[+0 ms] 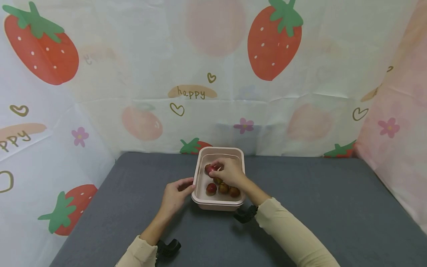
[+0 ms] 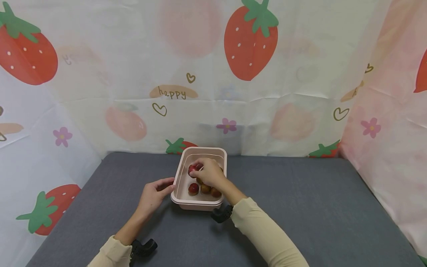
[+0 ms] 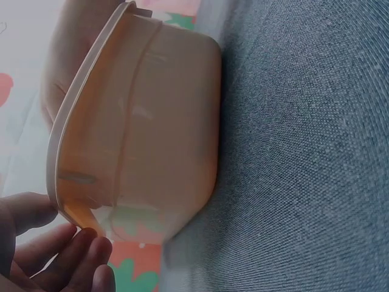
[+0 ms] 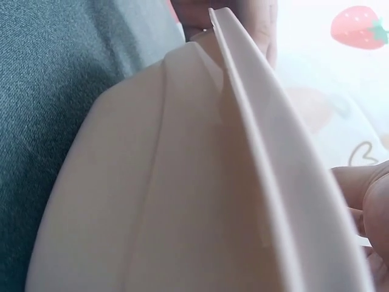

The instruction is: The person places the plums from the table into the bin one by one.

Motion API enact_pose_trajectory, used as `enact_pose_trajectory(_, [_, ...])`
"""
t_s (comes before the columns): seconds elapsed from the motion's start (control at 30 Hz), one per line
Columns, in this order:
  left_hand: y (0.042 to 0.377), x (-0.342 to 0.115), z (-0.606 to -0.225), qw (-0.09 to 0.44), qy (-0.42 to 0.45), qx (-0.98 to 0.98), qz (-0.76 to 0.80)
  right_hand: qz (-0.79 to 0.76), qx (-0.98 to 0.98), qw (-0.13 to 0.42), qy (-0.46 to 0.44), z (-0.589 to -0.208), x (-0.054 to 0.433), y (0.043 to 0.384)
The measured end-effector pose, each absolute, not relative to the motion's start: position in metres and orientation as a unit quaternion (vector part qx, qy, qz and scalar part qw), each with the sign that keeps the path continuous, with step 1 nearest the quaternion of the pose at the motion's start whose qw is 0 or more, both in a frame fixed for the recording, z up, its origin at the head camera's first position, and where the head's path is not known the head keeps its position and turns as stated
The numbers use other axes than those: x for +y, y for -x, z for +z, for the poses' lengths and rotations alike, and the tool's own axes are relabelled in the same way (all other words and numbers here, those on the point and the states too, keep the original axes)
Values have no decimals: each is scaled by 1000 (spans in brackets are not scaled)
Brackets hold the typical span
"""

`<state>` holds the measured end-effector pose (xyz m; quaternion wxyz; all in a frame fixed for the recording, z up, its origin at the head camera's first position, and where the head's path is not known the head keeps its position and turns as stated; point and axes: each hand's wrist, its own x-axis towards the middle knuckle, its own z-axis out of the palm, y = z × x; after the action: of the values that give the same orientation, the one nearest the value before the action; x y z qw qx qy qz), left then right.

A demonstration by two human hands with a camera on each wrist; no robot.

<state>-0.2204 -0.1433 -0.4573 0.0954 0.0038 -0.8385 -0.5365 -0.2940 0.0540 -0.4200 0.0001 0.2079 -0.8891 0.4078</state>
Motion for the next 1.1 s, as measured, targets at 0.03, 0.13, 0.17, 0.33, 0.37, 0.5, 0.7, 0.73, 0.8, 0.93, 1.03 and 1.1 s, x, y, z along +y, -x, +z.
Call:
enact_pose_trajectory(0.03, [220, -143, -457, 96, -4, -839, -535, 408, -889, -5, -206, -420, 53, 294])
enact_pose_trajectory(0.13, [220, -144, -458, 97, -3, -840, -534, 402, -895, -16, -194, -421, 49, 294])
enact_pose_trajectory(0.17, [220, -144, -458, 97, -4, -840, -534, 402, -896, -20, -190, -421, 48, 294])
enact_pose_trajectory(0.33, [221, -144, -459, 92, -7, -838, -538, 399, -899, -37, -177, -424, 45, 294])
enact_pose_trajectory(0.37, [221, -144, -460, 92, -7, -838, -538, 401, -898, -40, -174, -425, 44, 295])
enact_pose_trajectory(0.5, [222, -144, -461, 92, -4, -837, -540, 406, -896, -45, -174, -428, 41, 297])
enact_pose_trajectory(0.7, [221, -144, -462, 93, 1, -836, -541, 410, -893, -48, -178, -431, 38, 298])
enact_pose_trajectory(0.73, [221, -144, -462, 92, 2, -837, -540, 411, -893, -49, -177, -431, 37, 298])
enact_pose_trajectory(0.8, [221, -144, -462, 92, 2, -836, -540, 412, -893, -50, -174, -431, 36, 298])
enact_pose_trajectory(0.93, [221, -144, -461, 88, -3, -835, -543, 409, -895, -51, -172, -430, 36, 297])
enact_pose_trajectory(1.03, [222, -144, -460, 86, -7, -832, -548, 410, -893, -50, -178, -430, 38, 297])
enact_pose_trajectory(1.1, [222, -145, -460, 86, -7, -830, -550, 415, -890, -49, -182, -429, 39, 297])
